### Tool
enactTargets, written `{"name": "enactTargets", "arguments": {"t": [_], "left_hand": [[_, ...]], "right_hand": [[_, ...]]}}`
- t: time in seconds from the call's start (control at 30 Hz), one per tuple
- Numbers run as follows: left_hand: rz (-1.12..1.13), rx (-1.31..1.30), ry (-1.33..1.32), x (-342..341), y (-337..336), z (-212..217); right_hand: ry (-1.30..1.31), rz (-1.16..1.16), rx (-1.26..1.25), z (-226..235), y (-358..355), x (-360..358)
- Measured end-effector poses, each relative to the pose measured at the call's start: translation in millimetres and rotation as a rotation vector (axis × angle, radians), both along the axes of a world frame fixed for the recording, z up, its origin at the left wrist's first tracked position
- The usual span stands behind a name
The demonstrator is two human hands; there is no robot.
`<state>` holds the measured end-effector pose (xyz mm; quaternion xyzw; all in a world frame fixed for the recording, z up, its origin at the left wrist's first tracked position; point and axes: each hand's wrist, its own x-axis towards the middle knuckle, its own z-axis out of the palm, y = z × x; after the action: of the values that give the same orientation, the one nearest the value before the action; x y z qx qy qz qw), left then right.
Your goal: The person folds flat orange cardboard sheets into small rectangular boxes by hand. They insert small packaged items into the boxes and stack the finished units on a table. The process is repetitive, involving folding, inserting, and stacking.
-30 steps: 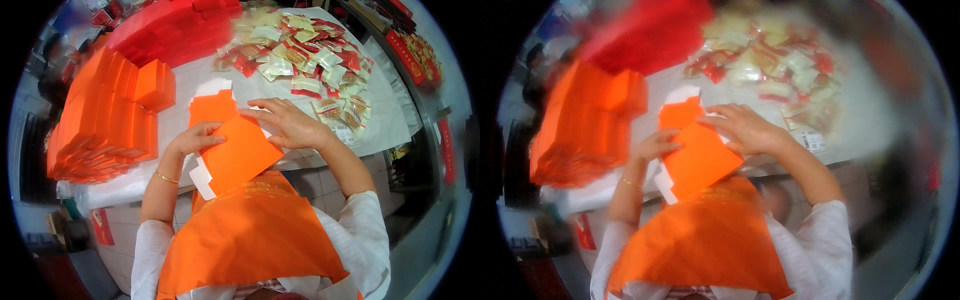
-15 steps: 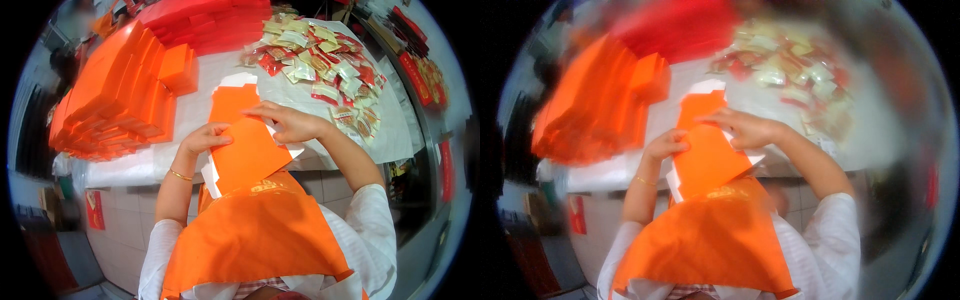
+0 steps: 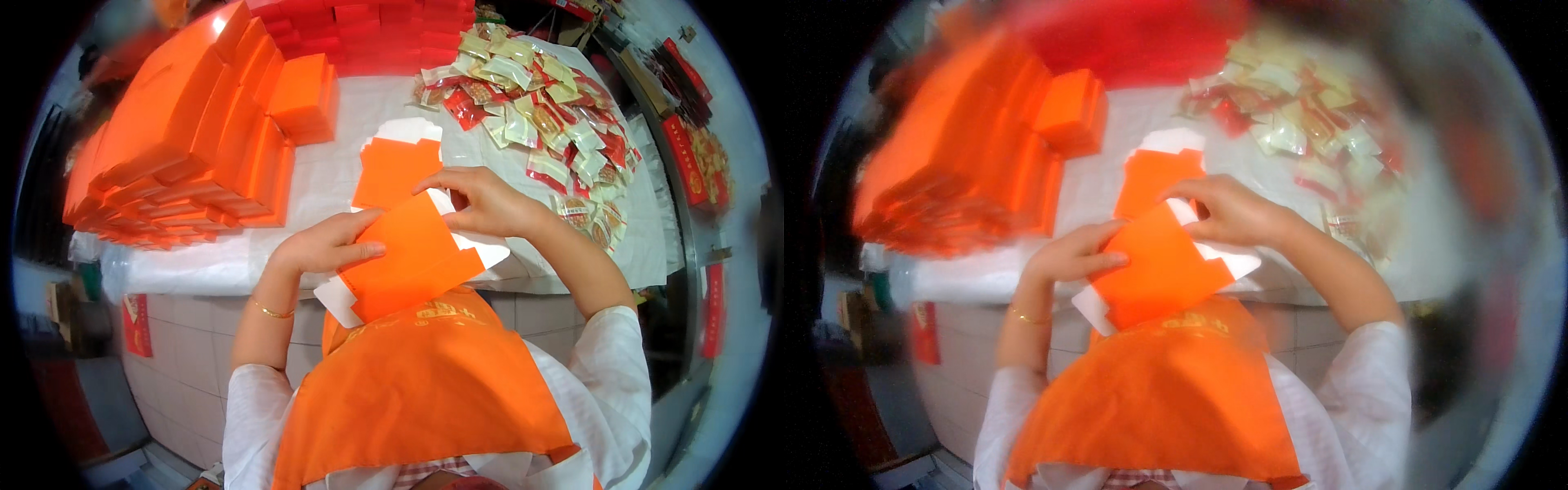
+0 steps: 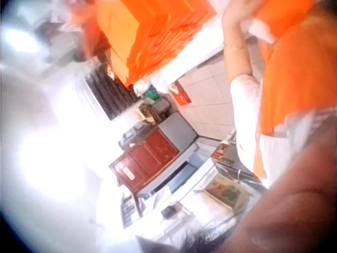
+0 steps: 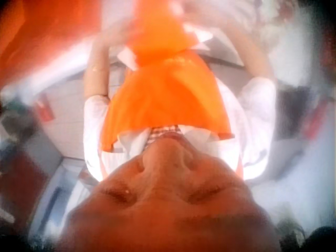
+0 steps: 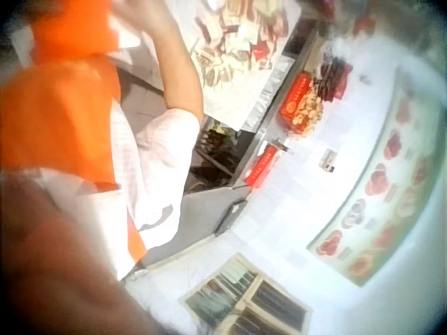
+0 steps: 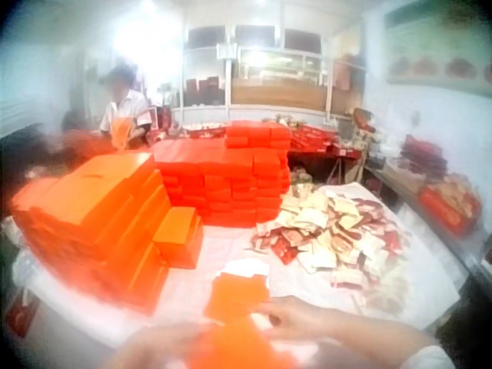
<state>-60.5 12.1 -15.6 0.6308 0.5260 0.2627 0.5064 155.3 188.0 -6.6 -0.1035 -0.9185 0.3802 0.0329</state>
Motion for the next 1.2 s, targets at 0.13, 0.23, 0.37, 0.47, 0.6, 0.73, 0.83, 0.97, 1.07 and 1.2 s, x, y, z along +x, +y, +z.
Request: {"name": "enactTargets", "arguments": {"t": [0.13,0.23,0.37,0.47,0.6,0.73,0.83,0.97,1.07,1.2], "left_hand": [[0.031,0.014,0.140,3,-4,1],[-0.008,-0.029,0.142,9,-8,19],[0.130,-0.174,-0.160,5,-11,13],[0.184,-0.451,-0.565,-6,-7,7],[-0.081,-0.578,-0.580,-5,5,-13],[-0.105,-0.394,-0.677,2,1,-66],[0.009,-0.063,-0.344,37,5,-31],[0.122,-0.013,-0.402,48,-1,-46],[0.168,-0.077,-0.261,39,0,-50],[0.252,-0.185,-0.224,21,4,-33]], "right_hand": [[-0.142,-0.043,-0.095,5,0,-7],[-0.345,-0.008,-0.267,9,4,-12],[-0.271,0.039,-0.161,8,9,-20],[-0.167,0.076,-0.025,19,6,-29],[-0.056,0.186,0.204,32,1,-42],[0.008,0.257,0.249,35,-3,-41],[0.027,0.325,0.334,31,-2,-35],[0.007,0.420,0.455,22,-2,-35],[0.204,0.338,0.598,21,-1,-41],[0.522,0.190,0.731,18,-8,-54]]}}
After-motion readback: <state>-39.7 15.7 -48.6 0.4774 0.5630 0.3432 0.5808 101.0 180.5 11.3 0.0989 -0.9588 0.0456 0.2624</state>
